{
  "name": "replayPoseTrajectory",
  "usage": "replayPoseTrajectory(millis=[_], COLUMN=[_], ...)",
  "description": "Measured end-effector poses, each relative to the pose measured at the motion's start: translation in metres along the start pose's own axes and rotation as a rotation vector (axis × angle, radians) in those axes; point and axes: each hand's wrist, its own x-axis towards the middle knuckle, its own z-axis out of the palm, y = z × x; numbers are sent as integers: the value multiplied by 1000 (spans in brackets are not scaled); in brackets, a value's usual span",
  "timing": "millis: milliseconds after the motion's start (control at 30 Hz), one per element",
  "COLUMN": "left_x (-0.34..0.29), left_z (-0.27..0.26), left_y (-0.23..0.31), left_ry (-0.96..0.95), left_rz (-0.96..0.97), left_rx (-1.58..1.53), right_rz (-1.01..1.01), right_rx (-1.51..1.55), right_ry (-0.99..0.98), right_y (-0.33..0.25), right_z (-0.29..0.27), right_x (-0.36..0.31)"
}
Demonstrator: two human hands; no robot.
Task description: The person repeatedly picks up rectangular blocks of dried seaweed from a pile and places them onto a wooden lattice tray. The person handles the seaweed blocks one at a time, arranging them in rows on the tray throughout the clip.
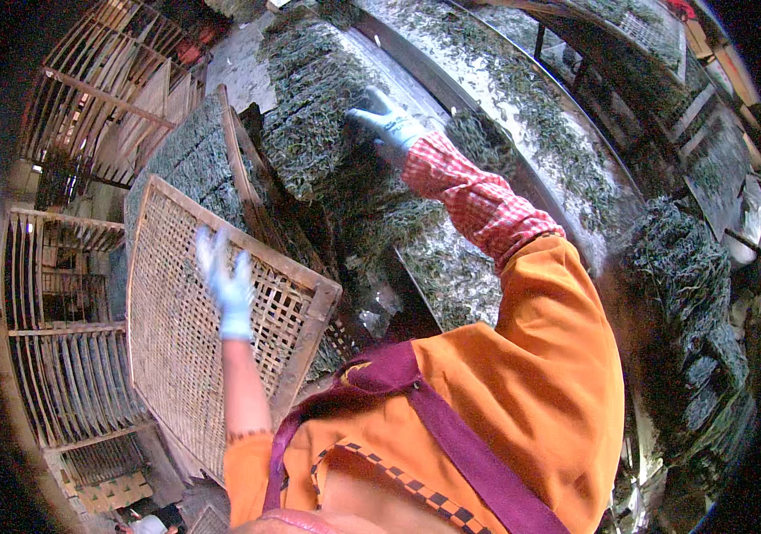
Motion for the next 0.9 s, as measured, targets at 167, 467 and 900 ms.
replayPoseTrajectory(millis=[167, 467, 900], left_x=[122, 155, 156], left_z=[112, 135, 100], left_y=[38, -3, 47], left_ry=[-308, -346, -137], left_rz=[258, 230, 407], left_rx=[469, 275, 142], right_rz=[-124, 281, 208], right_rx=[-190, -49, -291], right_ry=[-10, 38, 297], right_y=[3, 9, -12], right_z=[-3, -90, -111], right_x=[8, -122, -156])
